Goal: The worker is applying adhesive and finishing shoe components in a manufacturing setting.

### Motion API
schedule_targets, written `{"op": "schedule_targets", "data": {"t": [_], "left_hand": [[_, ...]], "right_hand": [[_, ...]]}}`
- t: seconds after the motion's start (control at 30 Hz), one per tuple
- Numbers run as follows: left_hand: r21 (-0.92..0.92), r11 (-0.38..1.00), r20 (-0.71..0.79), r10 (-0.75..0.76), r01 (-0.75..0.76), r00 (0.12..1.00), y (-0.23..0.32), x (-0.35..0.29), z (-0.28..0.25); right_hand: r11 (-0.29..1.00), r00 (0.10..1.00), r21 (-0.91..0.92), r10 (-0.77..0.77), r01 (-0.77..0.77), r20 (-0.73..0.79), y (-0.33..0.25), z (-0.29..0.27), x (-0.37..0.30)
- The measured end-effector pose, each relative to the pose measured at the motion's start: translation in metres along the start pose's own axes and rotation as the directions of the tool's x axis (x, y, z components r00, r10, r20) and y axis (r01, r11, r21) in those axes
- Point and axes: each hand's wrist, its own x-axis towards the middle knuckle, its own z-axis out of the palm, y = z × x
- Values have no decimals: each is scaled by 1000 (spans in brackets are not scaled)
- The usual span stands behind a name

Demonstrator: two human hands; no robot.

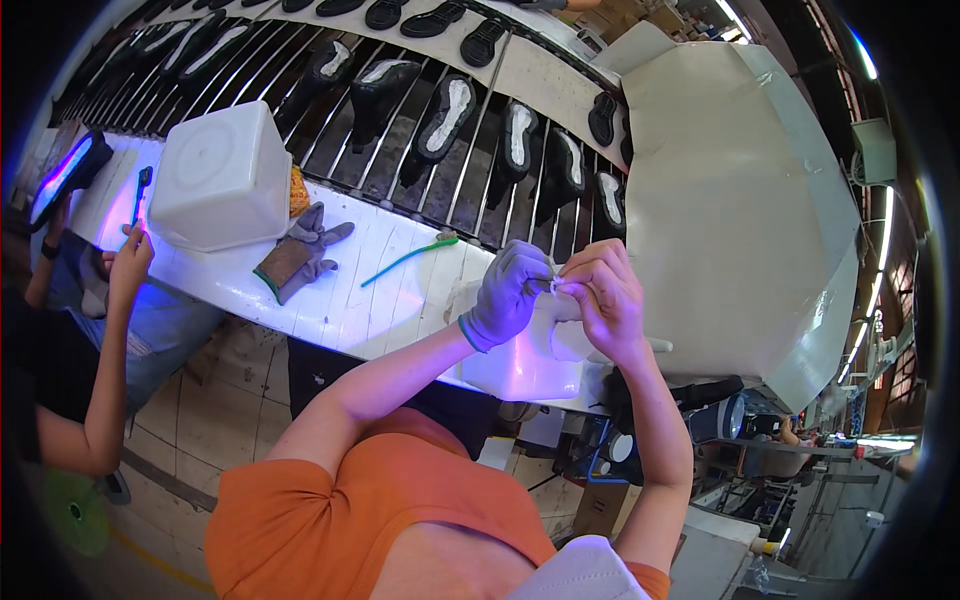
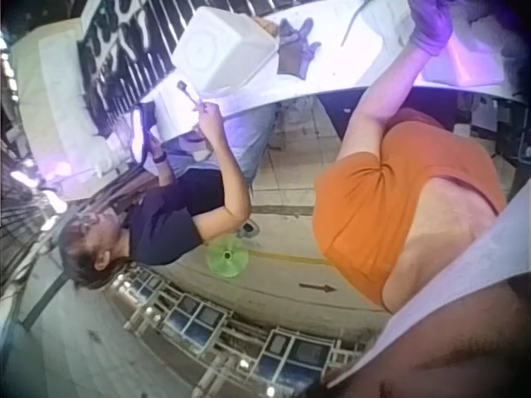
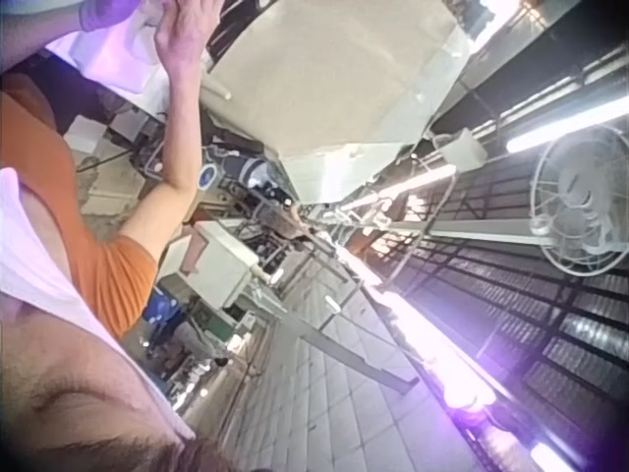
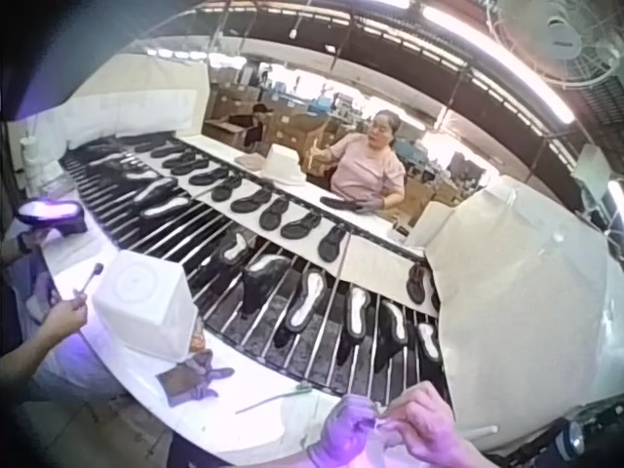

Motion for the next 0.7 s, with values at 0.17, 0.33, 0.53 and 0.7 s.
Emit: {"op": "schedule_targets", "data": {"t": [0.17,0.33,0.53,0.7], "left_hand": [[-47,998,-19,-36,35,999,-1,-5,1],[-96,991,16,91,-89,996,-2,-1,0],[-178,984,69,9,4,998,7,-17,-8],[-140,990,141,11,9,990,18,-17,-19]], "right_hand": [[930,966,281,256,-237,-33,8,-1,-4],[790,825,393,552,-470,-123,2,8,5],[772,789,164,607,-614,95,8,6,6],[786,800,158,597,-598,60,4,6,8]]}}
